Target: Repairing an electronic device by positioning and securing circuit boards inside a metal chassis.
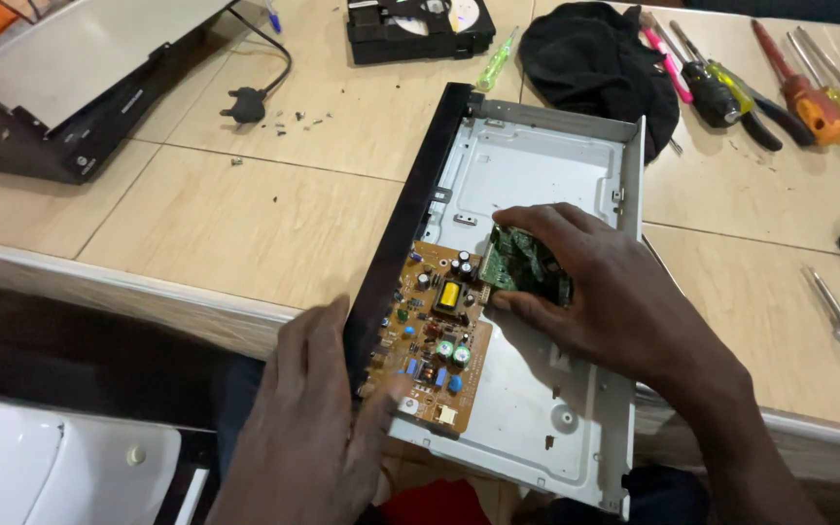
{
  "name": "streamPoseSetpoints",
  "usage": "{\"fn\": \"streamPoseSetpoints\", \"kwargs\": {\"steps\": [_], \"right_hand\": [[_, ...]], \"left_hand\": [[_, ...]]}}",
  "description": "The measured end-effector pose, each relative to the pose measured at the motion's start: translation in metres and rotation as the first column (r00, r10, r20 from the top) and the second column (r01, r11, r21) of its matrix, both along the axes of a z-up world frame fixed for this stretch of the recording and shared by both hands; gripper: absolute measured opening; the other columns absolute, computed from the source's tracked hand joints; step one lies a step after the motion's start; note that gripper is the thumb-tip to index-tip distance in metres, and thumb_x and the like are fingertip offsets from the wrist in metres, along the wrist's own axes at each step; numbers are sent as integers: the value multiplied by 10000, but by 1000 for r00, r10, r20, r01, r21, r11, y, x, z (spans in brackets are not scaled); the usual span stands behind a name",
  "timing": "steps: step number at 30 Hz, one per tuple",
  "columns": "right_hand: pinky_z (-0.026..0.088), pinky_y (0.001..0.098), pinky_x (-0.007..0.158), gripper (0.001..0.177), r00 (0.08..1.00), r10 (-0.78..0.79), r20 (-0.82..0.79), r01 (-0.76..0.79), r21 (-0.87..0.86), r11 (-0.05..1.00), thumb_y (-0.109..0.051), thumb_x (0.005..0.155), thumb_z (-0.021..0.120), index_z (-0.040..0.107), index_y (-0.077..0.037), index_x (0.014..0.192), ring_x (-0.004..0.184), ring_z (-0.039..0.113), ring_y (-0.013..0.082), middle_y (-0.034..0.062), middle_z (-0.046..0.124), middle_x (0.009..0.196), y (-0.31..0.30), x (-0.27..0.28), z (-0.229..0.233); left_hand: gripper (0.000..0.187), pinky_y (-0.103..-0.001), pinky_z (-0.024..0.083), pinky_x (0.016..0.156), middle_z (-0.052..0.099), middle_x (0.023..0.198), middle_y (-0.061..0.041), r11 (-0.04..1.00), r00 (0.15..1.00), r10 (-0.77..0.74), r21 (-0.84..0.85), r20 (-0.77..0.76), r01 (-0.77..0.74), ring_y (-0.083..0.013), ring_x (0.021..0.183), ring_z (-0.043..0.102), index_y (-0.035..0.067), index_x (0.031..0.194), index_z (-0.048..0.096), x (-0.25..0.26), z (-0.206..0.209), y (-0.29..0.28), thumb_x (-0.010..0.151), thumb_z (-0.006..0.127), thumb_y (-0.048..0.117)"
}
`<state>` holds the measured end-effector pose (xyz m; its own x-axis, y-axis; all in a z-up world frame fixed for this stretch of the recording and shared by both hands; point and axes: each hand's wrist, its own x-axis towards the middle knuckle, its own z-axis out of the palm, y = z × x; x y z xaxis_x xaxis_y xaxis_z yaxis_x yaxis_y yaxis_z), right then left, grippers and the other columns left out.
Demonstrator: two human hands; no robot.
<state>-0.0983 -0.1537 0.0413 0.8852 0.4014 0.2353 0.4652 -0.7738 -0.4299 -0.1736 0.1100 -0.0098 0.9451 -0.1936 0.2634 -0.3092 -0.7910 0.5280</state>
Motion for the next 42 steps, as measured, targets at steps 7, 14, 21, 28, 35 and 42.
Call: {"fn": "streamPoseSetpoints", "kwargs": {"steps": [7, 14, 21, 28, 35, 42], "right_hand": [[554, 406, 768, 624, 1000, 10, -5, -9, 57, 998, -284, 805, 792, 579, -199, 1386, 1008, 711, 269, 47, 667, 1287, 3, -6, 5], [544, 380, 915, 798, 999, 41, 8, -41, 117, 992, -227, 740, 850, 474, -155, 1441, 1193, 696, 249, 72, 667, 1382, 1, -7, 9], [519, 378, 903, 685, 997, 68, 29, -71, 114, 991, -264, 789, 812, 504, -122, 1385, 1156, 678, 264, 86, 678, 1326, 2, -9, 8], [523, 430, 800, 568, 999, -41, -35, 43, 59, 997, -268, 833, 752, 519, -148, 1337, 1043, 644, 315, 105, 625, 1261, 0, -9, 7], [512, 423, 891, 551, 1000, 4, -16, -2, 91, 996, -247, 868, 738, 499, -107, 1344, 1127, 643, 315, 132, 611, 1306, 0, -8, 7], [507, 425, 869, 423, 999, 50, 18, -51, 72, 996, -201, 930, 639, 475, -95, 1305, 1099, 631, 330, 153, 601, 1257, 3, -12, 6]], "left_hand": [[690, -516, 373, 1107, 496, 1407, -245, 940, 920, -334, -1, 205, 341, -397, 1349, 451, -44, 1440, 418, 46, 63, -25, 1031, 411, 511], [823, -552, 207, 1204, 452, 1488, -288, 730, 742, -669, 222, 41, 646, -452, 1537, 200, -51, 1530, 296, 117, 35, -37, 996, 560, 517], [557, -463, 401, 872, 541, 991, -142, 685, 692, -719, 225, 58, 693, -312, 1033, 461, 48, 1280, 491, 131, 39, -41, 905, 634, 434], [824, -510, 403, 989, 540, 1141, -185, 718, 724, -690, 131, 2, 684, -357, 1211, 449, -6, 1527, 320, 127, 45, -39, 890, 549, 463], [751, -505, 368, 1035, 568, 1233, -182, 732, 734, -679, 81, -2, 677, -389, 1264, 453, 52, 1459, 343, 128, 45, -41, 864, 585, 441], [578, -442, 418, 969, 537, 1121, -151, 764, 765, -643, 84, 22, 640, -325, 1120, 498, 66, 1232, 437, 129, 42, -43, 795, 590, 411]]}}
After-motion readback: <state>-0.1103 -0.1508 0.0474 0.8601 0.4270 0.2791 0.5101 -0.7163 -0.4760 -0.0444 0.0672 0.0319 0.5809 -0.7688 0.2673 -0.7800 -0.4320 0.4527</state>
